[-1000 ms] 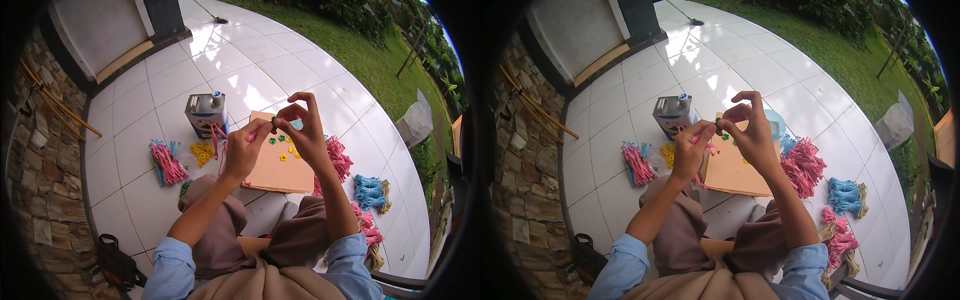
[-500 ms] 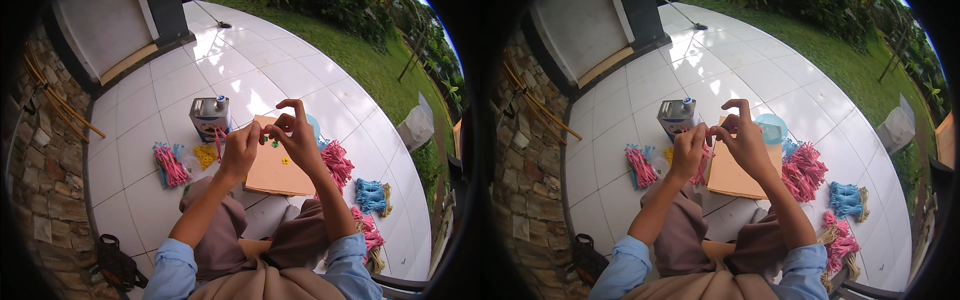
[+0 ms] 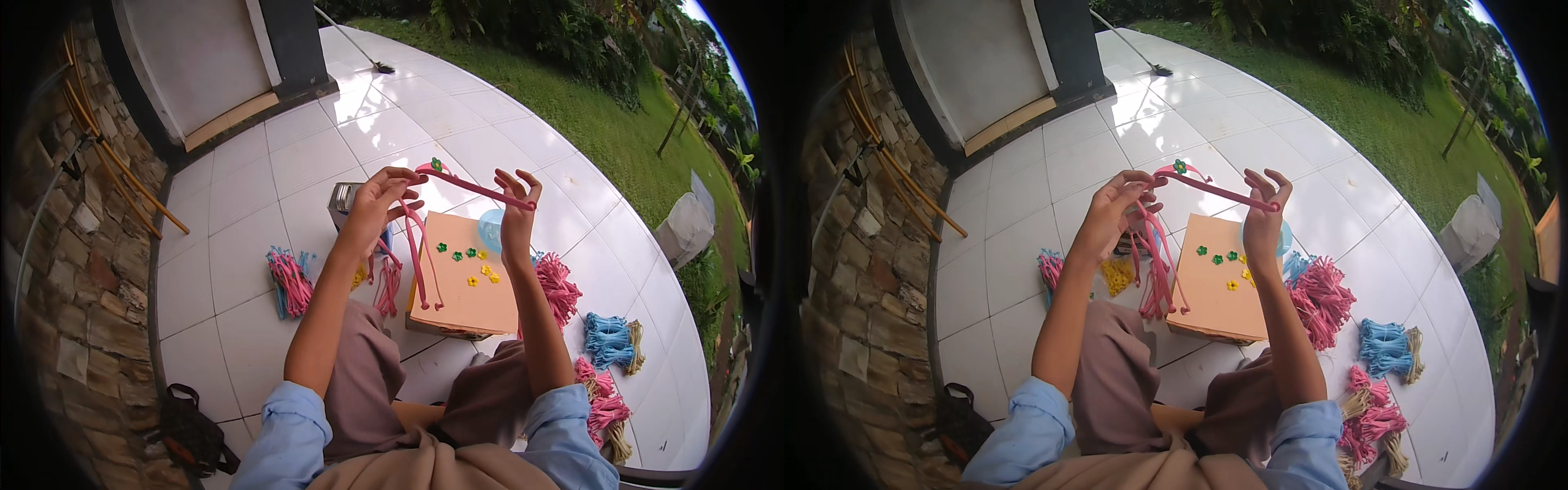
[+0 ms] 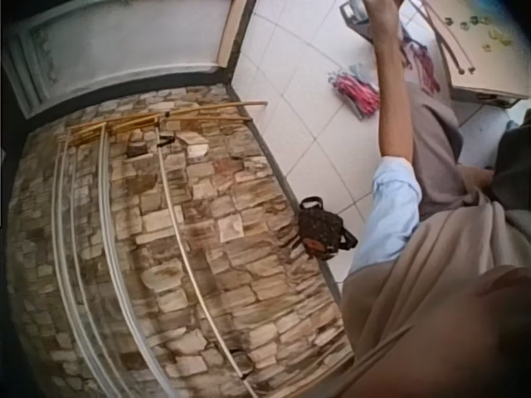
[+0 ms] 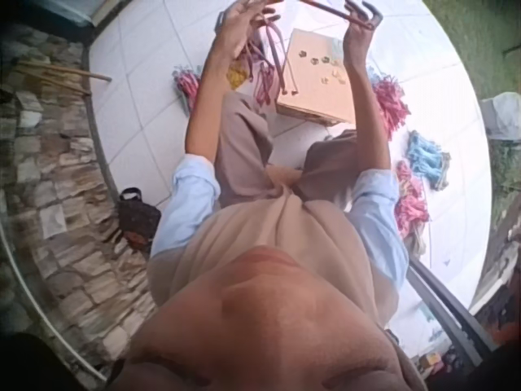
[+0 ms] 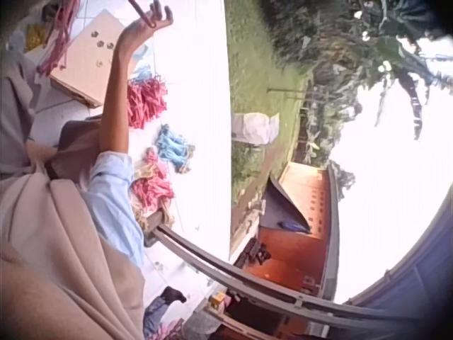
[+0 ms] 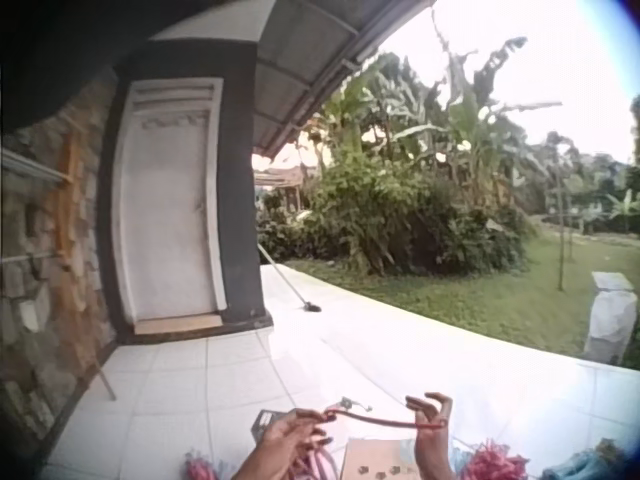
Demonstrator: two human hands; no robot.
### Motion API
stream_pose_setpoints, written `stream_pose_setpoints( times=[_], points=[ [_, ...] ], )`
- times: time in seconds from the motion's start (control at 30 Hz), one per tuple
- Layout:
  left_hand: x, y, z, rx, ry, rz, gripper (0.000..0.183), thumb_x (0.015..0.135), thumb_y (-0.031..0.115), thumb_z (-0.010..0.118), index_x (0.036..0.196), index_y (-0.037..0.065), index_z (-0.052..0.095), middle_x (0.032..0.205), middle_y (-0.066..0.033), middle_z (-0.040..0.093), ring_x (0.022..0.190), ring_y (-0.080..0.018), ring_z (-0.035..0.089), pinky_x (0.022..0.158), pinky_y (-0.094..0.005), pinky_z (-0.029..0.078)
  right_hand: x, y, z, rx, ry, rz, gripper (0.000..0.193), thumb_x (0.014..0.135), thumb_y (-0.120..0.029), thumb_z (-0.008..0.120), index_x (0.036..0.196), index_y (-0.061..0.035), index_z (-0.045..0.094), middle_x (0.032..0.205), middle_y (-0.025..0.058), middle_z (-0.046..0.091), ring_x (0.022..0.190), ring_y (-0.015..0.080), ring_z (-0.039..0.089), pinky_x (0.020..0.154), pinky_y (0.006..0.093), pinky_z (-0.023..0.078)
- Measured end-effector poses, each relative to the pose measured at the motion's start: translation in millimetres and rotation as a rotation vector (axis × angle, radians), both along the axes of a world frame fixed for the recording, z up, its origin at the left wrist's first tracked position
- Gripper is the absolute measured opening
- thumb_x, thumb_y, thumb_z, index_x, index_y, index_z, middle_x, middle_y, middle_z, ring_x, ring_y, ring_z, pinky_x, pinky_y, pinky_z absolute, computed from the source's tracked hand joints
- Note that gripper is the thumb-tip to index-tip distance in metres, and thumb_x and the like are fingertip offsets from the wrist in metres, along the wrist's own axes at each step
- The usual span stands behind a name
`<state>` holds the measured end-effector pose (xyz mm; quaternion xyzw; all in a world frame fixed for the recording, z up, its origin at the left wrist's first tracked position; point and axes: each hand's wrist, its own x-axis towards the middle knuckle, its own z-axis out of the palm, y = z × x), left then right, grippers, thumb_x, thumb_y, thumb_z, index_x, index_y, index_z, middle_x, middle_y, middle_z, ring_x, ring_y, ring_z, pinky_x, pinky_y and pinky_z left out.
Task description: The person applies adhesive to small plastic flowers and a strap, then presses the flowers onto the strap while it rests on a board.
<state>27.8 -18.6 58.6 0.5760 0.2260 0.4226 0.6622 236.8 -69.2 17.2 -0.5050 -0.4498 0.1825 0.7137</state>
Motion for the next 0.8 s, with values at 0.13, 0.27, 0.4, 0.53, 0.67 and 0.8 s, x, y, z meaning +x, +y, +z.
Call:
stream_pose_setpoints(
  times=[0.13, 0.27, 0.4, 0.53, 0.67, 0.8],
  points=[
    [7.9, 5.0, 15.3, -0.06, -0.164, 0.035, 0.029, 0.092, 0.015, 0.045, 0.116, -0.001, 0.048, 0.112, -0.0099, 0.054, 0.1, -0.0169, 0.053, 0.091, -0.0323, 0.047, -21.4, -6.1, -16.1, -0.139, 0.28, 0.492, 0.045, 0.093, -0.02, 0.04, 0.127, -0.0075, 0.013, 0.122, 0.021, 0.047, 0.115, 0.0262, 0.046, 0.104, 0.0374, 0.027],
    [9.0, 14.8, 10.0, -0.03, -0.175, 0.122, 0.033, 0.093, 0.014, 0.043, 0.121, -0.004, 0.044, 0.116, -0.0101, 0.049, 0.102, -0.0195, 0.053, 0.094, -0.032, 0.045, -56.3, -21.1, 5.4, -0.205, 0.115, 0.701, 0.061, 0.088, -0.015, 0.055, 0.128, -0.0042, 0.011, 0.107, 0.0178, 0.055, 0.091, 0.0197, 0.06, 0.081, 0.0308, 0.048],
    [-17.8, 12.1, -9.9, 0.302, 0.365, 0.395, 0.041, 0.086, 0.008, 0.052, 0.126, 0.005, 0.043, 0.112, -0.013, 0.048, 0.098, -0.0218, 0.052, 0.09, -0.0329, 0.045, -65.4, -19.2, -4.9, -0.178, -0.082, 0.543, 0.049, 0.085, 0.001, 0.047, 0.125, -0.0046, 0.019, 0.092, 0.0132, 0.06, 0.069, 0.0144, 0.059, 0.058, 0.0243, 0.049],
    [-18.9, -26.0, -13.5, 0.964, 1.062, 0.706, 0.06, 0.074, 0.013, 0.068, 0.128, 0.018, 0.044, 0.125, -0.01, 0.032, 0.114, -0.0281, 0.035, 0.091, -0.0413, 0.037, -59.4, -23.5, 3.8, -0.212, -0.102, 0.521, 0.047, 0.086, 0.003, 0.044, 0.125, -0.0058, 0.019, 0.084, 0.0115, 0.061, 0.066, 0.0133, 0.057, 0.057, 0.0238, 0.047],
    [-20.8, -17.0, -24.8, 1.251, 0.847, 0.336, 0.053, 0.073, 0.02, 0.069, 0.122, 0.016, 0.048, 0.105, -0.0104, 0.048, 0.101, -0.0278, 0.048, 0.08, -0.0375, 0.043, -52.6, -29.9, 9.2, -0.221, -0.154, 0.691, 0.047, 0.086, 0.003, 0.044, 0.125, -0.0061, 0.018, 0.082, 0.0115, 0.061, 0.064, 0.0128, 0.056, 0.058, 0.0249, 0.047],
    [-36.2, -18.7, -33.2, 1.169, 0.768, 0.176, 0.024, 0.078, 0.019, 0.064, 0.097, 0.009, 0.055, 0.079, -0.0071, 0.058, 0.067, -0.0248, 0.059, 0.058, -0.0329, 0.048, -50.5, -40.6, 36.3, -0.304, -0.299, 0.736, 0.051, 0.084, -0.001, 0.054, 0.126, -0.0079, 0.025, 0.08, 0.0096, 0.062, 0.066, 0.0147, 0.058, 0.062, 0.0264, 0.047]
  ],
)
